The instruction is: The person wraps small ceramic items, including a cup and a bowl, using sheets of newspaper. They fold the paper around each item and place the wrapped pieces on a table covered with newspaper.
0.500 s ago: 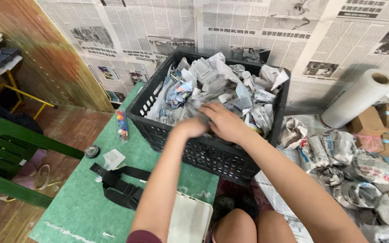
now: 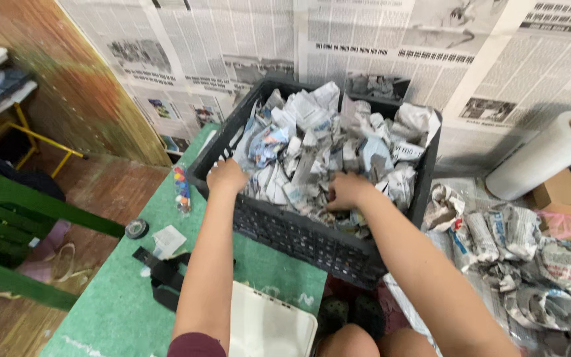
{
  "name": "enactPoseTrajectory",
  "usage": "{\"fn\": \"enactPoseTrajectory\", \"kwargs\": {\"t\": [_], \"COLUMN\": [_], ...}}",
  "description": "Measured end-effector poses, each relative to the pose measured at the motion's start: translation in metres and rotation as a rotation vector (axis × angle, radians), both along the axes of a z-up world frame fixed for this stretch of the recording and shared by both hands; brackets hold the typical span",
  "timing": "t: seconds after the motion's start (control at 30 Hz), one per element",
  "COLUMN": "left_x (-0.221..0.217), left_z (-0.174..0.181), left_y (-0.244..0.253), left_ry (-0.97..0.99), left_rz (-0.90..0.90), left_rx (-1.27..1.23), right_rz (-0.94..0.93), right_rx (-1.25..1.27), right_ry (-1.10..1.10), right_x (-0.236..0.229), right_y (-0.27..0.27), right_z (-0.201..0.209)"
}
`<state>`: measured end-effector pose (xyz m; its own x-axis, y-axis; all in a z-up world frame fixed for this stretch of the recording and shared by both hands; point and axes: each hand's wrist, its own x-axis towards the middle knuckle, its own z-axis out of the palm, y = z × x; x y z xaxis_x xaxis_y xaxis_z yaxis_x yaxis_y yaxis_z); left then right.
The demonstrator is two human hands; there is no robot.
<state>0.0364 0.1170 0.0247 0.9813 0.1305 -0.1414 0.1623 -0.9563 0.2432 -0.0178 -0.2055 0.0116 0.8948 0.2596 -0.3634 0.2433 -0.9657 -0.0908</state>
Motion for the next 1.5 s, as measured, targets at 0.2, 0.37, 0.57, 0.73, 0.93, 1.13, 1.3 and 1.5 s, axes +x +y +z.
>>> {"fn": "enactPoseTrajectory", "kwargs": {"t": [0.2,0.37,0.57,0.73,0.93,1.13,1.3,1.5], "left_x": [0.042,0.061,0.051,-0.008,-0.067,-0.129,-0.211,-0.300], "left_z": [-0.053,-0.081,-0.065,0.027,0.118,0.123,0.110,0.100], "left_y": [-0.006,0.004,0.001,-0.013,-0.035,-0.052,-0.055,-0.082], "left_ry": [0.085,0.023,-0.121,-0.339,-0.876,-0.267,0.004,0.214], "left_rz": [0.064,0.139,0.067,-0.099,-0.352,-0.230,-0.051,-0.063], "left_rx": [0.183,0.009,0.183,0.012,-0.511,-2.239,-2.598,-2.565], "right_rz": [-0.013,-0.020,-0.014,-0.005,-0.173,-0.435,-0.187,-0.228], "right_rx": [0.073,0.059,0.118,0.318,0.510,1.435,1.851,2.319], "right_ry": [0.007,0.034,0.001,-0.367,-0.882,-0.361,-0.245,0.880], "right_x": [-0.002,0.001,-0.002,-0.010,-0.043,-0.080,-0.176,-0.266], "right_y": [0.000,0.004,0.004,0.014,0.033,0.043,0.047,0.027], "right_z": [0.005,0.005,0.000,0.022,0.068,0.101,0.084,0.061]}}
